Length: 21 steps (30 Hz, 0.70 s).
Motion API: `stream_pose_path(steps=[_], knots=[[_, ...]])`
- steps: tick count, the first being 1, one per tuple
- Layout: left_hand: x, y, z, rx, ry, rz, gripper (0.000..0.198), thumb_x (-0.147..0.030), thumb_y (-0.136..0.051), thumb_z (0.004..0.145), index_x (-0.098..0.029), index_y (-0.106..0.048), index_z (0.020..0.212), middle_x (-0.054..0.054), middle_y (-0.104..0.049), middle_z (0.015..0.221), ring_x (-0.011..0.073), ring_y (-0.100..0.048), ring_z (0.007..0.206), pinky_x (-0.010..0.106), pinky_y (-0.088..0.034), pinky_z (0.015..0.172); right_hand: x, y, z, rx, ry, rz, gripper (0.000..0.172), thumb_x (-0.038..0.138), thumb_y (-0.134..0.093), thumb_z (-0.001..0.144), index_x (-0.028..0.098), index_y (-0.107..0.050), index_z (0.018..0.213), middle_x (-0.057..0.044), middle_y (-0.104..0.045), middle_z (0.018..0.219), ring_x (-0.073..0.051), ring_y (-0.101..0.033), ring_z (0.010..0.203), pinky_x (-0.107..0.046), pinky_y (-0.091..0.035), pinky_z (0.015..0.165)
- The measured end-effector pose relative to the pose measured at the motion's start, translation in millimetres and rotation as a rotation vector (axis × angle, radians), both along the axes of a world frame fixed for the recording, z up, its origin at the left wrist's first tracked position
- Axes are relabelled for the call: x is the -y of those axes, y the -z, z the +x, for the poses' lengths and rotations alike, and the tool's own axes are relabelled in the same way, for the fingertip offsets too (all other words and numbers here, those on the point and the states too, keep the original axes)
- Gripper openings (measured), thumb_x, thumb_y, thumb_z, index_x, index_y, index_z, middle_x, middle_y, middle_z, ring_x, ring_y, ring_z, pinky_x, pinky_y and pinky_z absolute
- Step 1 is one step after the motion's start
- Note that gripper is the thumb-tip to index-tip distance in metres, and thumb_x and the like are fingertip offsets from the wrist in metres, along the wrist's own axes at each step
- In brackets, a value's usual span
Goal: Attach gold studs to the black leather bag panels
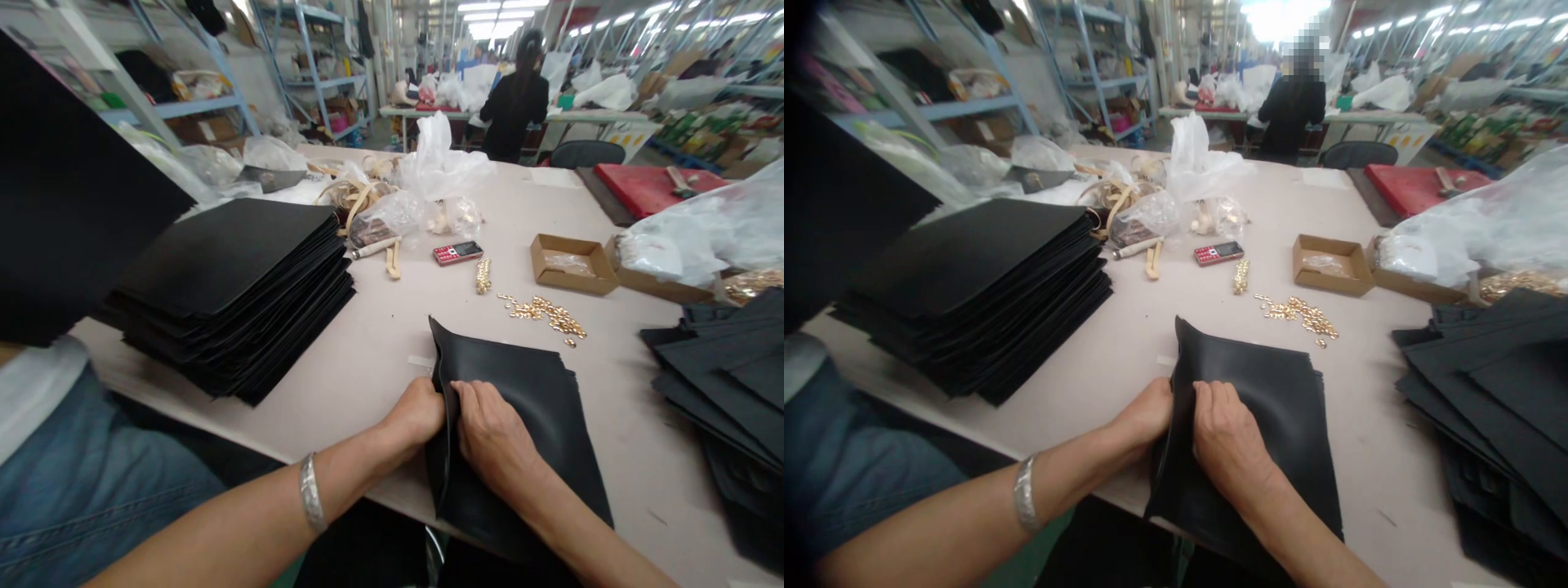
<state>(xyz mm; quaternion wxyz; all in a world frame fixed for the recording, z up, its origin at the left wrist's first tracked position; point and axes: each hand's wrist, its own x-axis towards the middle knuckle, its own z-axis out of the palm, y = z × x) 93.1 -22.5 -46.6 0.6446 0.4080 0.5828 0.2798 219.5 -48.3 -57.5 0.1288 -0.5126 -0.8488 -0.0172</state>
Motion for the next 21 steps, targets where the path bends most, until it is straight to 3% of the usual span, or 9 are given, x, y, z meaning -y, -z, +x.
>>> stream_pose_path(steps=[7,10,14,17,21], knots=[[-2,10.6,-1,-0.158,0.044,0.029,0.014,-0.022,-0.059,0.068,-0.010,-0.063,0.066,0.003,-0.058,0.054,0.0126,-0.048,0.048,0.021,-0.036,0.042,1,1.9,-1,-0.118,0.097,-0.100,0.025,0.007,-0.042,0.081,0.007,-0.059,0.099,-0.013,-0.057,0.083,-0.027,-0.054,0.082,-0.039,-0.046,0.077],[1,8.8,-3,-0.214,0.089,0.110,0.014,-0.020,-0.056,0.070,-0.009,-0.064,0.067,0.003,-0.059,0.055,0.0124,-0.049,0.048,0.021,-0.037,0.043,1,-2.8,4,-0.158,0.088,-0.123,0.026,0.009,-0.042,0.082,0.008,-0.059,0.102,-0.012,-0.060,0.088,-0.025,-0.056,0.086,-0.036,-0.045,0.081],[11,3.4,-3,-0.308,0.180,0.287,0.018,-0.022,-0.053,0.073,-0.011,-0.066,0.068,0.004,-0.063,0.060,0.0143,-0.053,0.053,0.021,-0.038,0.047,3,-13.1,15,-0.315,0.103,-0.282,0.026,0.012,-0.043,0.084,0.014,-0.060,0.104,-0.009,-0.064,0.101,-0.021,-0.059,0.094,-0.030,-0.042,0.087],[24,0.0,-1,-0.388,0.239,0.457,0.021,-0.023,-0.050,0.076,-0.014,-0.068,0.070,0.004,-0.066,0.064,0.0170,-0.057,0.061,0.023,-0.040,0.053,4,-19.6,17,-0.372,0.195,-0.351,0.025,0.012,-0.043,0.082,0.013,-0.061,0.099,-0.011,-0.066,0.099,-0.023,-0.061,0.091,-0.033,-0.043,0.083],[41,1.3,0,-0.481,0.304,0.671,0.023,-0.021,-0.045,0.079,-0.019,-0.068,0.076,0.005,-0.069,0.074,0.0191,-0.060,0.069,0.026,-0.040,0.060,4,-26.6,16,-0.407,0.278,-0.404,0.032,0.009,-0.046,0.076,0.010,-0.056,0.106,-0.008,-0.068,0.080,-0.021,-0.064,0.075,-0.030,-0.045,0.068]])
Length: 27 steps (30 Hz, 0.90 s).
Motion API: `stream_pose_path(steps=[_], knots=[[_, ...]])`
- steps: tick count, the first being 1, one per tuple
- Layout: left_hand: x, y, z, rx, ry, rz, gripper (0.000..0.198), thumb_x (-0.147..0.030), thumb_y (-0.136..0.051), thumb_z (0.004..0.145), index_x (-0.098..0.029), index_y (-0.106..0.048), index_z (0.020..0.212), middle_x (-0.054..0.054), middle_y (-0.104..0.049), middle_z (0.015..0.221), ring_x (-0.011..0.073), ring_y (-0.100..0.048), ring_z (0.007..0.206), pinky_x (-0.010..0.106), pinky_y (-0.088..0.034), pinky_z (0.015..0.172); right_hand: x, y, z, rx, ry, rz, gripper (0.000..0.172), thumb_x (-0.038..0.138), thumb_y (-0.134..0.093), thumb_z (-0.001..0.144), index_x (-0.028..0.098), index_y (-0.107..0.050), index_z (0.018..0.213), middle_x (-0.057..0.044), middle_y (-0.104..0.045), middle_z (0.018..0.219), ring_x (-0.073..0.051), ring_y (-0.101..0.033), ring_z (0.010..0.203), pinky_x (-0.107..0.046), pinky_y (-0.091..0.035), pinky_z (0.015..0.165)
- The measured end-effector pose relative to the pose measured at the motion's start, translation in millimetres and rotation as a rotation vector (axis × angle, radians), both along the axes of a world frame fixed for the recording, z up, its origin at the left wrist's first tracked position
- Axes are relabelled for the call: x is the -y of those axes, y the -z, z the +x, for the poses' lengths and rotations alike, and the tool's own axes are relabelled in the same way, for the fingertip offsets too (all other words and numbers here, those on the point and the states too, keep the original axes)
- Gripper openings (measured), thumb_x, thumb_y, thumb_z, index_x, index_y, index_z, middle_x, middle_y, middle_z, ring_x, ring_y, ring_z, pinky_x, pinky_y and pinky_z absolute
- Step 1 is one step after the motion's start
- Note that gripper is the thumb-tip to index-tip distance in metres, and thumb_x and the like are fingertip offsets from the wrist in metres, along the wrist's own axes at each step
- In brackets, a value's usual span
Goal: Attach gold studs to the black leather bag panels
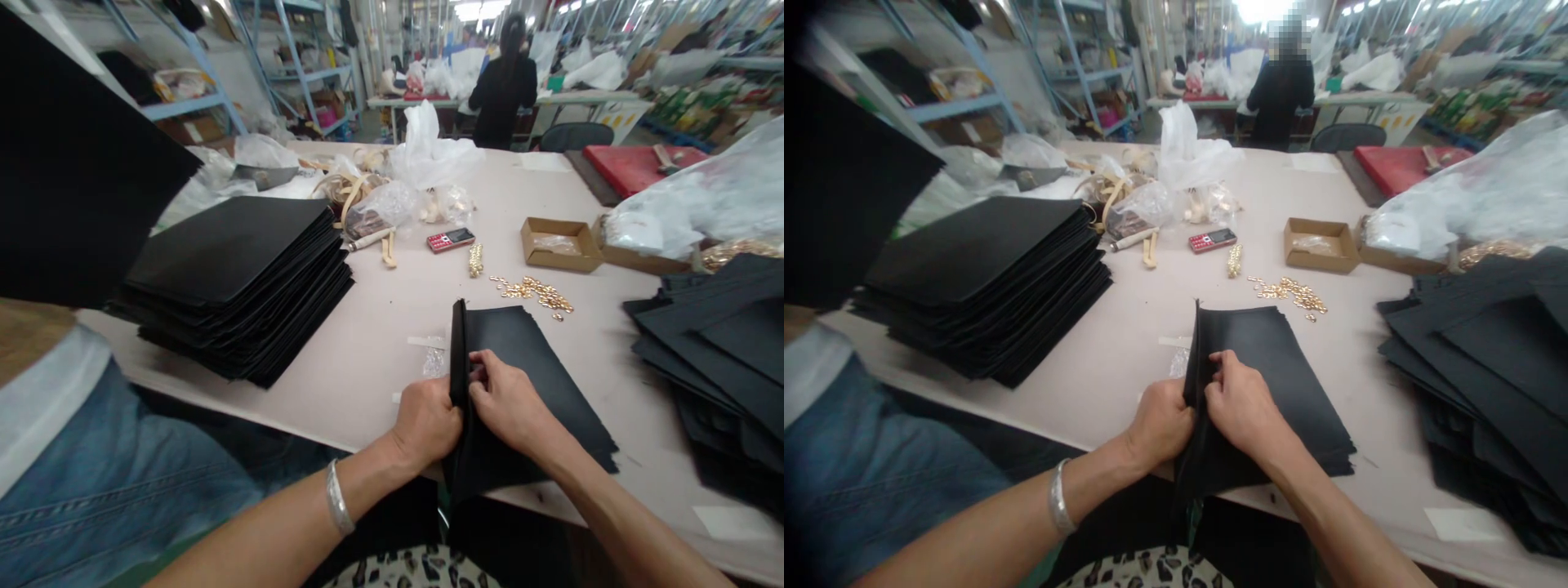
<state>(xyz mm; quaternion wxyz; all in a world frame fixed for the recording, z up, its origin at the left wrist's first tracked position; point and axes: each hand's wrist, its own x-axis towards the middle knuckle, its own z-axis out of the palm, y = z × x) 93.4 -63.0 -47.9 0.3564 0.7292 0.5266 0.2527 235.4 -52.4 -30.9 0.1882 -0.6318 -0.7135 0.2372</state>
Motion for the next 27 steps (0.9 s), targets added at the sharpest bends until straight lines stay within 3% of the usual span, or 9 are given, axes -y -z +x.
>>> stream_pose_path(steps=[3,9,15,21,27], knots=[[6,6.1,0,-0.054,0.044,0.107,0.023,-0.017,-0.043,0.078,-0.019,-0.066,0.083,0.007,-0.069,0.081,0.0218,-0.061,0.074,0.029,-0.040,0.065,-1,-3.4,2,-0.038,0.030,-0.044,0.034,0.011,-0.047,0.075,0.010,-0.053,0.109,-0.005,-0.066,0.071,-0.019,-0.062,0.064,-0.026,-0.043,0.057],[8,12.0,1,-0.076,-0.012,0.147,0.023,-0.013,-0.044,0.075,-0.018,-0.064,0.085,0.009,-0.068,0.082,0.0226,-0.061,0.078,0.031,-0.043,0.070,-5,5.3,1,-0.119,0.040,-0.026,0.024,0.012,-0.046,0.073,0.016,-0.057,0.094,-0.001,-0.066,0.074,-0.016,-0.061,0.067,-0.023,-0.044,0.056],[3,4.2,-6,0.057,-0.105,0.014,0.024,-0.016,-0.047,0.076,-0.020,-0.067,0.088,0.005,-0.069,0.080,0.0192,-0.062,0.079,0.024,-0.044,0.067,0,2.1,-8,-0.067,0.065,0.069,0.025,0.012,-0.049,0.071,0.015,-0.062,0.091,-0.002,-0.066,0.072,-0.015,-0.060,0.063,-0.024,-0.045,0.060],[-17,4.4,-11,0.239,-0.148,-0.217,0.026,-0.030,-0.051,0.076,-0.012,-0.070,0.073,0.001,-0.063,0.063,0.0171,-0.058,0.062,0.022,-0.041,0.054,4,6.3,-4,-0.026,-0.103,0.166,0.026,0.006,-0.048,0.073,0.014,-0.065,0.092,-0.011,-0.066,0.091,-0.023,-0.060,0.089,-0.035,-0.044,0.085],[-33,3.7,-10,0.389,-0.197,-0.392,0.029,-0.037,-0.060,0.070,-0.010,-0.070,0.073,0.002,-0.062,0.061,0.0138,-0.052,0.055,0.023,-0.042,0.052,-12,18.7,17,-0.147,-0.109,0.129,0.035,0.004,-0.041,0.078,0.017,-0.062,0.103,-0.004,-0.069,0.090,-0.015,-0.065,0.082,-0.029,-0.052,0.077]])
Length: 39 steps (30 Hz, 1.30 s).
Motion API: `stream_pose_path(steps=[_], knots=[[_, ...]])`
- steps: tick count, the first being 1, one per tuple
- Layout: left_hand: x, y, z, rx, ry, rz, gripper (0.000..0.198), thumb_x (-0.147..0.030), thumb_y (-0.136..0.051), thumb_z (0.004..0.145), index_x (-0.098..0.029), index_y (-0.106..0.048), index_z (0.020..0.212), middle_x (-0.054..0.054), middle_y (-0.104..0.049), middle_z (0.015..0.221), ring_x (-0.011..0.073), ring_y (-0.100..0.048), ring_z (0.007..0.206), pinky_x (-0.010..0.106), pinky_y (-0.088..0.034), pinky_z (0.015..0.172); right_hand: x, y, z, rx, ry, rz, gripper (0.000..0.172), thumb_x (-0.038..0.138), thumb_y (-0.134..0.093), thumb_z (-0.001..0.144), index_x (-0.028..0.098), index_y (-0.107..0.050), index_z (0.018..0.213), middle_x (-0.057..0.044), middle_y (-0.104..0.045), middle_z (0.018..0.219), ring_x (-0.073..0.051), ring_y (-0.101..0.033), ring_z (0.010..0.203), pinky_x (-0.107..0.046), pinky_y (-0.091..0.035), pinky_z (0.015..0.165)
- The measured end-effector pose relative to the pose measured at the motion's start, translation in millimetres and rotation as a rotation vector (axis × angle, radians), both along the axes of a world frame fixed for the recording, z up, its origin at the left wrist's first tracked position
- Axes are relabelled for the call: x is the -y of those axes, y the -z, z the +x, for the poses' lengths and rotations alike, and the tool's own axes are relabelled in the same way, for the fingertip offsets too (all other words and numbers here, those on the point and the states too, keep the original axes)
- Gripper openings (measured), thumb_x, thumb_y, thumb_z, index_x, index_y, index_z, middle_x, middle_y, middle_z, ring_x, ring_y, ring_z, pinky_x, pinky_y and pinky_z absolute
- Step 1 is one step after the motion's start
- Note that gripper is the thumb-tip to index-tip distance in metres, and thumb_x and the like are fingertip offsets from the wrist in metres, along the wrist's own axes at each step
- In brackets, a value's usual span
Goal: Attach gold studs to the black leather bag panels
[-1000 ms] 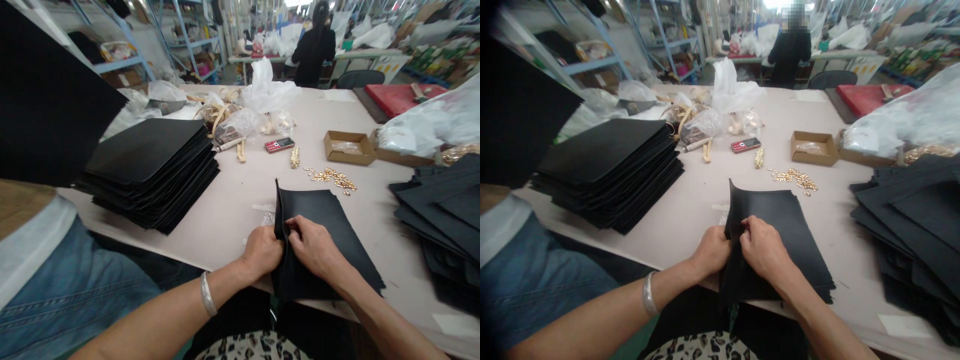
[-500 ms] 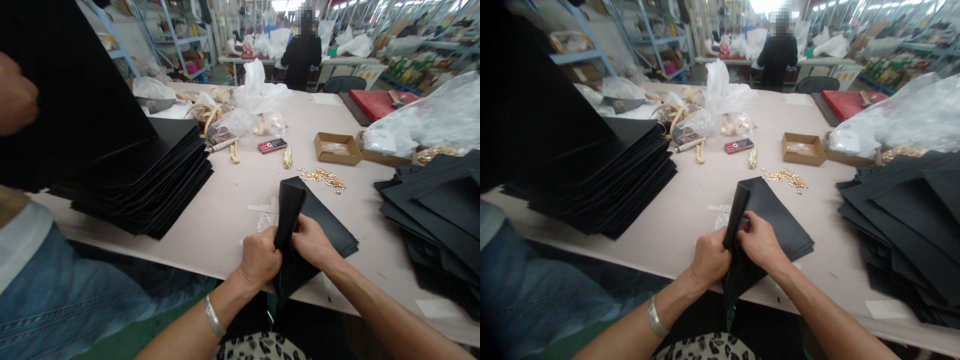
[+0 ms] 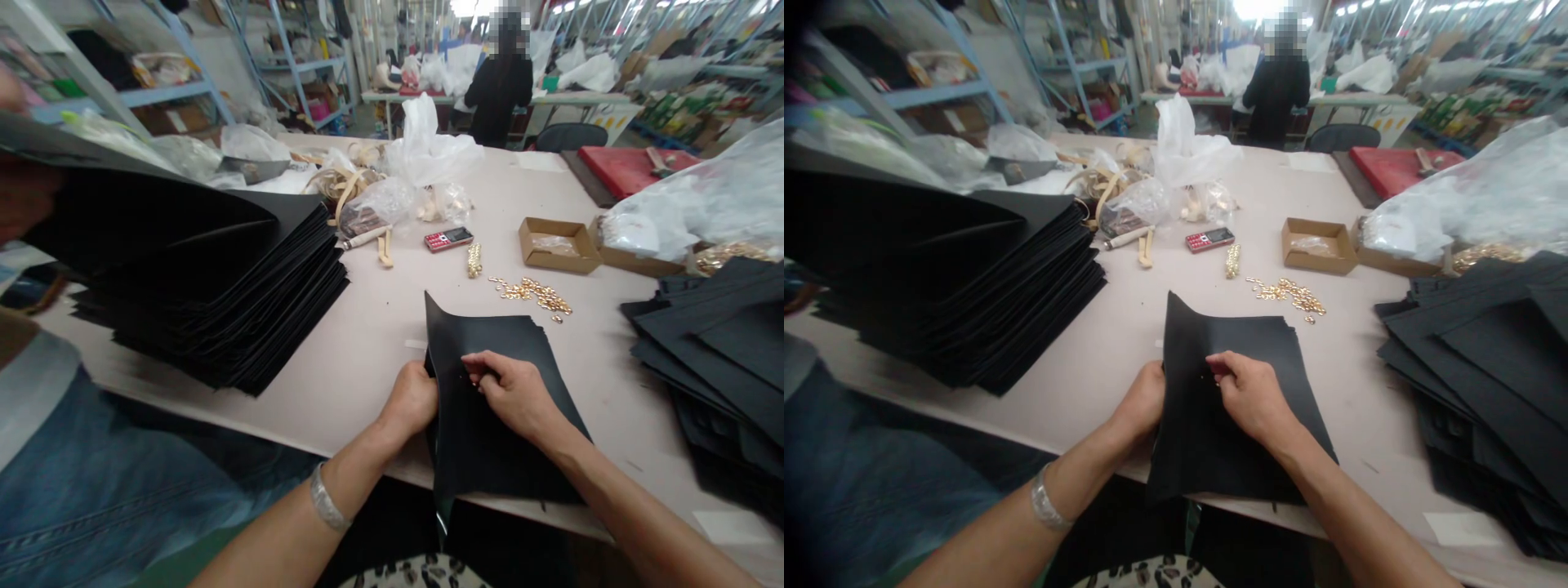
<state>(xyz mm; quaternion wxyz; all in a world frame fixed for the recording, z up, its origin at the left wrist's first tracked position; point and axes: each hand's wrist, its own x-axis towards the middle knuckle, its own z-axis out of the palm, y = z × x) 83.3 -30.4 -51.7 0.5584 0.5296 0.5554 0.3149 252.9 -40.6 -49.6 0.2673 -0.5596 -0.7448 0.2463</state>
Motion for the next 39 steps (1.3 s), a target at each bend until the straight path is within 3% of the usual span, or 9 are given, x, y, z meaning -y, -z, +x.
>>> stream_pose_path(steps=[4,10,15,18,21,23,26,33,39], knots=[[-3,-2.6,1,0.080,-0.022,-0.060,0.032,-0.040,-0.063,0.067,-0.010,-0.070,0.073,0.004,-0.063,0.063,0.0140,-0.052,0.057,0.023,-0.043,0.052,7,2.2,5,-0.203,-0.048,-0.086,0.041,0.009,-0.046,0.080,0.019,-0.054,0.119,-0.003,-0.069,0.101,-0.013,-0.066,0.089,-0.026,-0.054,0.079],[0,-4.5,0,0.134,-0.072,-0.119,0.031,-0.038,-0.068,0.062,-0.009,-0.070,0.072,0.003,-0.063,0.059,0.0131,-0.052,0.053,0.022,-0.042,0.049,17,5.9,4,-0.408,0.117,-0.095,0.027,0.020,-0.061,0.078,0.020,-0.066,0.104,-0.005,-0.070,0.096,-0.018,-0.066,0.088,-0.037,-0.051,0.085],[-1,-5.1,2,0.138,-0.149,-0.147,0.028,-0.035,-0.069,0.062,-0.008,-0.069,0.072,0.003,-0.063,0.056,0.0136,-0.053,0.050,0.022,-0.042,0.046,41,-26.8,22,-0.665,0.254,-0.293,0.023,0.026,-0.072,0.071,0.019,-0.068,0.092,-0.004,-0.070,0.085,-0.016,-0.065,0.071,-0.026,-0.054,0.064],[-2,-5.7,5,0.145,-0.168,-0.167,0.026,-0.029,-0.074,0.056,-0.009,-0.070,0.072,0.003,-0.063,0.054,0.0159,-0.056,0.051,0.022,-0.043,0.045,74,-45.2,5,-0.574,-0.127,-0.388,0.007,0.021,-0.065,0.078,0.022,-0.071,0.083,-0.002,-0.069,0.080,-0.014,-0.064,0.072,-0.023,-0.051,0.065],[-1,-7.7,7,0.162,-0.156,-0.172,0.026,-0.027,-0.075,0.055,-0.009,-0.070,0.072,0.002,-0.062,0.053,0.0170,-0.058,0.050,0.023,-0.045,0.045,99,-36.4,-37,-0.532,-0.645,-0.433,0.016,0.025,-0.058,0.084,0.023,-0.073,0.089,-0.003,-0.071,0.082,-0.015,-0.066,0.078,-0.021,-0.050,0.069],[0,-9.7,5,0.168,-0.144,-0.168,0.025,-0.027,-0.074,0.055,-0.010,-0.070,0.072,0.002,-0.063,0.054,0.0175,-0.060,0.052,0.024,-0.046,0.048,105,-24.2,-63,-0.553,-0.583,-0.387,0.015,0.022,-0.060,0.081,0.021,-0.074,0.087,-0.003,-0.072,0.079,-0.015,-0.067,0.075,-0.021,-0.050,0.069],[1,-12.0,-2,0.175,-0.143,-0.153,0.024,-0.029,-0.072,0.059,-0.010,-0.069,0.074,0.004,-0.065,0.060,0.0184,-0.062,0.056,0.025,-0.048,0.051,99,-21.1,-72,-0.636,-0.248,-0.374,0.013,0.013,-0.064,0.075,0.020,-0.074,0.078,-0.002,-0.071,0.075,-0.014,-0.065,0.070,-0.021,-0.050,0.067],[6,-6.9,-19,0.226,-0.145,-0.114,0.022,-0.030,-0.072,0.061,-0.010,-0.068,0.072,0.004,-0.067,0.069,0.0158,-0.060,0.061,0.023,-0.046,0.054,73,-59.6,-26,-0.871,0.054,-0.575,0.010,0.023,-0.074,0.070,0.020,-0.070,0.078,0.000,-0.069,0.068,-0.011,-0.063,0.062,-0.020,-0.050,0.060],[15,-11.7,-29,0.267,-0.144,-0.139,0.018,-0.029,-0.069,0.063,-0.012,-0.063,0.064,0.000,-0.060,0.059,0.0110,-0.052,0.053,0.020,-0.041,0.049,57,-51.2,-55,-0.797,-0.016,-0.523,0.013,0.025,-0.072,0.072,0.019,-0.070,0.083,-0.002,-0.072,0.078,-0.015,-0.066,0.073,-0.025,-0.052,0.069]])
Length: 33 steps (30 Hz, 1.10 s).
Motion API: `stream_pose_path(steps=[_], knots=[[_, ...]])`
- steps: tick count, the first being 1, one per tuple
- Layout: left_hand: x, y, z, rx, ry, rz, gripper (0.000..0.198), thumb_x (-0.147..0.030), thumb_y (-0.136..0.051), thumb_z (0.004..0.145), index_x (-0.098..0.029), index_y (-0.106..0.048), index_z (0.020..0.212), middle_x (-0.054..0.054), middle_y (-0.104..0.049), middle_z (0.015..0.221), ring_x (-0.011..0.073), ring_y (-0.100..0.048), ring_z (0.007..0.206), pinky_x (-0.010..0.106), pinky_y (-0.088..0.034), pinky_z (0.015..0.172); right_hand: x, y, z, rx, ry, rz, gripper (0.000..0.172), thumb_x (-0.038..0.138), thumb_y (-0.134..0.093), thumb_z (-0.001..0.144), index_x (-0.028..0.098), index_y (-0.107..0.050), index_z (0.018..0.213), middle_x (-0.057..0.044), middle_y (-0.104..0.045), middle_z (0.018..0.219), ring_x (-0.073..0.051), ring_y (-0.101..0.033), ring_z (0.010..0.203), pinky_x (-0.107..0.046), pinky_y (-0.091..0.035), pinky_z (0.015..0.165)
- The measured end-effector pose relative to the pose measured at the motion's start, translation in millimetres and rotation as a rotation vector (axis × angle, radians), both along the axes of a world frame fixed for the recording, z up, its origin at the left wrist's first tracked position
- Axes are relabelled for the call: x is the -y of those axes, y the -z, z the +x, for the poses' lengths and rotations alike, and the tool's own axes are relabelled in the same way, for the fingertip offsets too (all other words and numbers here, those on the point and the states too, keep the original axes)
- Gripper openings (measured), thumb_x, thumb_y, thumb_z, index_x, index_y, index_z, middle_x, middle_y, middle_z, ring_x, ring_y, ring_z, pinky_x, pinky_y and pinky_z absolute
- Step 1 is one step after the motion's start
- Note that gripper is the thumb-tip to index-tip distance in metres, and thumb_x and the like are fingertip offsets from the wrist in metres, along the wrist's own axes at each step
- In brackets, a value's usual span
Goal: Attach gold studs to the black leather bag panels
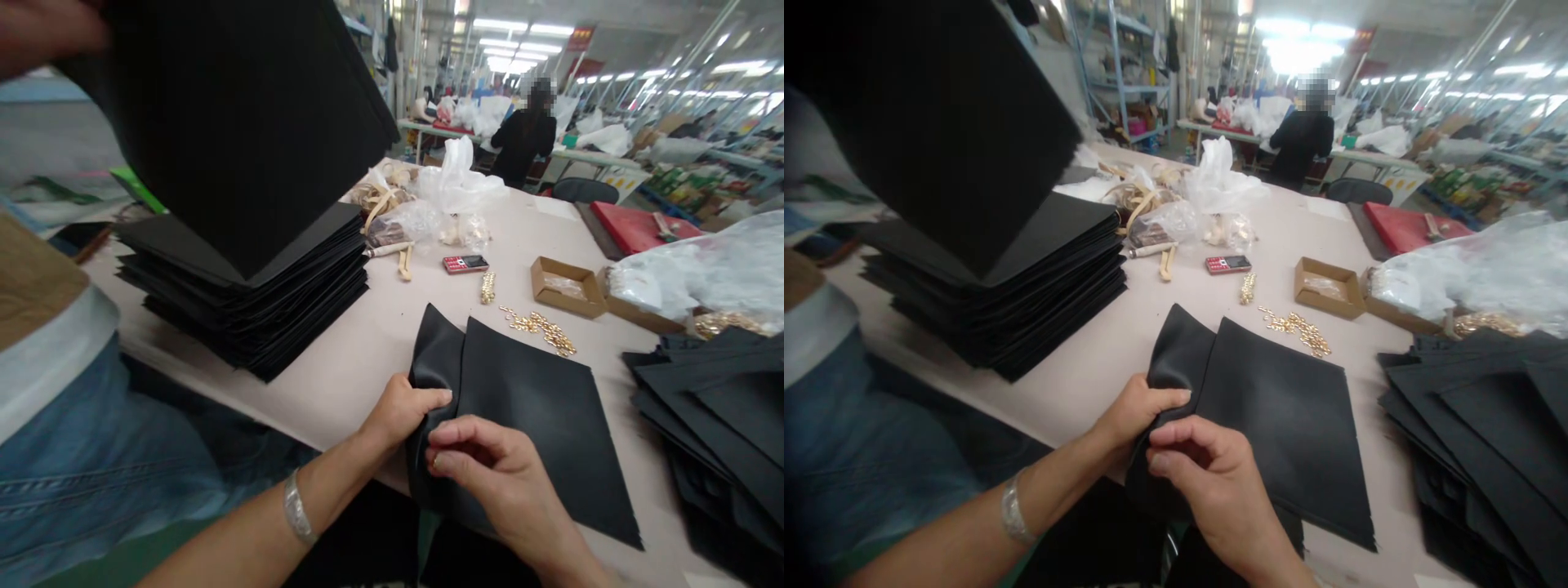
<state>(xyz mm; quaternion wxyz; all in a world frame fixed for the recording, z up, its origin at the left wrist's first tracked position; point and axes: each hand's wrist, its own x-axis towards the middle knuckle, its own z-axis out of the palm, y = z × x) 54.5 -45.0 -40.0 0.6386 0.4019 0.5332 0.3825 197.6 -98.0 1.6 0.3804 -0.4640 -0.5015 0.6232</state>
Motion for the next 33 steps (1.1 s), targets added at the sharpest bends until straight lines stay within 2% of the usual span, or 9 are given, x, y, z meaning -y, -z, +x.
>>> stream_pose_path(steps=[2,5,7,12,20,22,28,33], knots=[[3,-2.1,-4,0.031,0.005,-0.027,0.017,-0.028,-0.067,0.064,-0.012,-0.064,0.069,0.001,-0.062,0.062,0.0121,-0.055,0.055,0.021,-0.042,0.051,-9,11.1,-3,0.073,0.115,0.090,0.014,0.026,-0.071,0.074,0.019,-0.070,0.086,-0.003,-0.071,0.081,-0.017,-0.066,0.076,-0.028,-0.052,0.073],[8,-2.3,-9,0.083,0.019,-0.072,0.017,-0.025,-0.065,0.064,-0.011,-0.066,0.074,0.003,-0.064,0.066,0.0140,-0.057,0.056,0.023,-0.044,0.052,-23,28.5,0,0.199,0.395,0.274,0.016,0.026,-0.070,0.074,0.020,-0.069,0.090,-0.003,-0.071,0.086,-0.018,-0.065,0.081,-0.032,-0.050,0.080],[10,-1.3,-11,0.112,0.023,-0.095,0.016,-0.024,-0.064,0.063,-0.011,-0.066,0.073,0.003,-0.063,0.065,0.0138,-0.056,0.055,0.023,-0.044,0.051,-30,36.9,1,0.270,0.457,0.408,0.014,0.024,-0.069,0.076,0.021,-0.068,0.089,-0.003,-0.070,0.088,-0.018,-0.064,0.083,-0.033,-0.050,0.082],[9,-0.1,-11,0.133,0.021,-0.117,0.018,-0.023,-0.064,0.063,-0.011,-0.066,0.076,0.002,-0.062,0.064,0.0138,-0.056,0.055,0.023,-0.043,0.051,-34,42.8,-5,0.429,0.383,0.627,0.011,0.017,-0.063,0.080,0.022,-0.067,0.088,-0.002,-0.068,0.091,-0.017,-0.063,0.086,-0.033,-0.049,0.085],[5,3.5,-12,0.069,0.014,-0.119,0.018,-0.026,-0.064,0.061,-0.011,-0.064,0.072,0.002,-0.059,0.064,0.0131,-0.053,0.057,0.022,-0.041,0.050,-28,43.8,-4,0.587,0.207,0.850,0.025,0.007,-0.052,0.084,0.024,-0.067,0.096,-0.002,-0.069,0.097,-0.016,-0.064,0.092,-0.031,-0.050,0.087],[5,3.9,-12,0.050,0.025,-0.102,0.017,-0.025,-0.064,0.061,-0.011,-0.064,0.071,0.001,-0.057,0.063,0.0123,-0.051,0.057,0.021,-0.040,0.050,-30,42.3,-2,0.582,0.163,0.839,0.024,0.009,-0.053,0.085,0.024,-0.067,0.096,-0.002,-0.069,0.097,-0.016,-0.064,0.092,-0.030,-0.050,0.086],[7,1.5,-12,-0.025,0.057,-0.068,0.011,-0.023,-0.060,0.061,-0.013,-0.059,0.063,-0.002,-0.046,0.056,0.0095,-0.042,0.051,0.020,-0.033,0.045,-49,27.5,11,0.593,-0.029,0.650,0.017,0.021,-0.059,0.083,0.025,-0.069,0.097,-0.003,-0.069,0.102,-0.019,-0.064,0.097,-0.033,-0.050,0.088],[9,1.0,-12,-0.050,0.085,-0.051,0.013,-0.026,-0.059,0.064,-0.013,-0.059,0.065,-0.002,-0.044,0.056,0.0098,-0.041,0.051,0.021,-0.032,0.045,-53,22.4,18,0.642,-0.120,0.667,0.013,0.022,-0.061,0.082,0.024,-0.072,0.087,-0.003,-0.069,0.095,-0.018,-0.065,0.088,-0.030,-0.052,0.078]])
